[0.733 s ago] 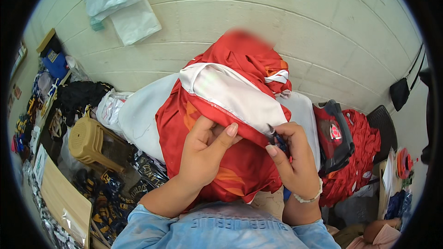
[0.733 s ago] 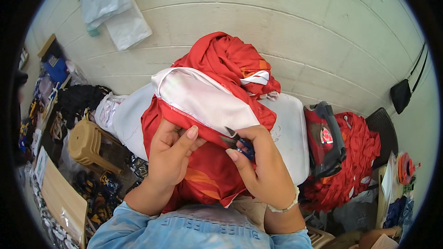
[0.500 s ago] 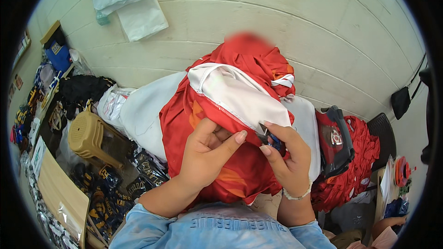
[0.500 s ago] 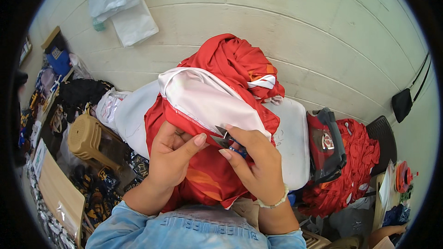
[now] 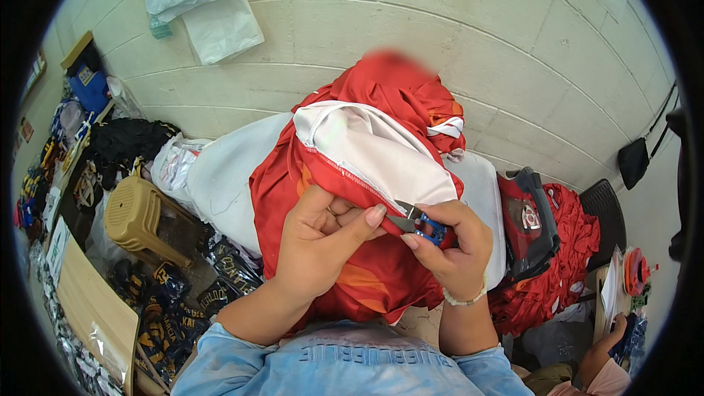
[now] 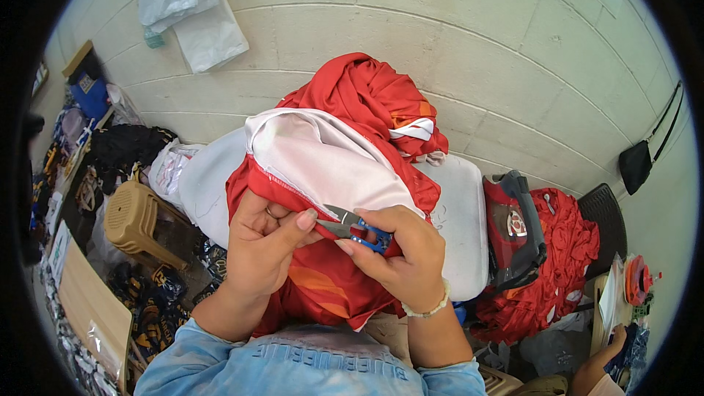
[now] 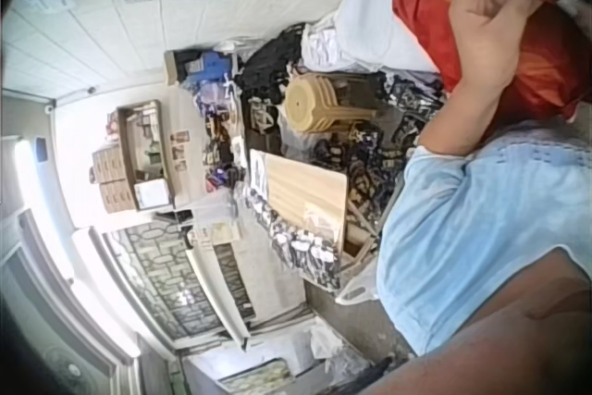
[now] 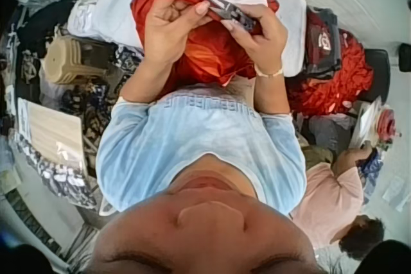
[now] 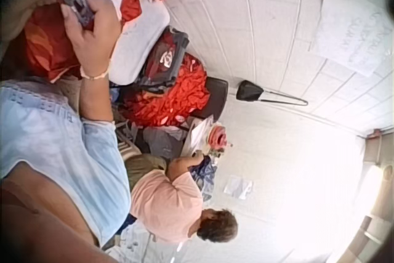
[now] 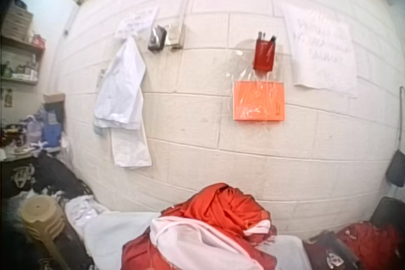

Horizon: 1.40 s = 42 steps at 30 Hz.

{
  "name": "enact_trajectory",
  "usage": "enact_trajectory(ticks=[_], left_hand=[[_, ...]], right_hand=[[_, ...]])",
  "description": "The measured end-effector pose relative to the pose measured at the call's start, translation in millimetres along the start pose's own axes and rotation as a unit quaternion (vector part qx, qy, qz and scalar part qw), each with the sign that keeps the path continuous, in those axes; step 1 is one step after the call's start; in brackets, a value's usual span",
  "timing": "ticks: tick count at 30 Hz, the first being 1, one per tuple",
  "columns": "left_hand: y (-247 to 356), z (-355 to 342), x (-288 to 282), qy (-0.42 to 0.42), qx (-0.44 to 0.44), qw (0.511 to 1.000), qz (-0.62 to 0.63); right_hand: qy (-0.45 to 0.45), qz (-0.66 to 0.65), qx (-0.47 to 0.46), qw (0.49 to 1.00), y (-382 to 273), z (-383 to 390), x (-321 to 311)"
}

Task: The person uses a small knife to cut along the seam of a red and white fabric item. They hold the fabric with one hand and carefully slice the stitching with the other, occasionally adjusting the fabric to continue the cut.

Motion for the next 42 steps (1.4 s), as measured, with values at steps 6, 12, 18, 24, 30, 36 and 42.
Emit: enact_trajectory(ticks=[6,12,18,24,30,36,42], left_hand=[[1.4,0.1,-2.3,0.012,0.008,0.999,-0.029],[1.8,0.2,0.0,0.007,0.012,1.0,-0.02],[3.4,0.2,0.3,0.01,0.013,1.0,-0.013],[3.5,0.7,1.8,-0.002,-0.003,1.0,-0.001],[3.7,0.5,3.7,0.003,0.001,1.0,0.003],[5.7,0.5,4.3,0.011,0.0,1.0,-0.014],[6.6,-0.1,7.9,-0.004,0.007,1.0,0.009]], right_hand=[[-0.015,-0.012,-0.024,1.0,0.5,-6.4,0.4],[-0.023,-0.018,-0.032,0.999,-0.3,-12.7,-0.5],[-0.02,-0.041,-0.02,0.999,1.4,-12.4,0.3],[-0.011,-0.057,-0.013,0.998,5.5,-10.2,0.8],[-0.021,-0.09,0.002,0.996,4.7,-10.0,-2.2],[-0.011,-0.114,0.015,0.993,5.7,-9.6,-2.5],[-0.004,-0.115,0.007,0.993,5.9,-9.4,-2.1]])
Point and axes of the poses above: each hand's wrist, its own z-axis away from the middle knuckle, its own x-axis out of the palm, y = z × x, the point moved 6 cm from there along -z, towards the middle knuckle, and after that the axes turned 12 degrees about -x, right-handed, at the moved point
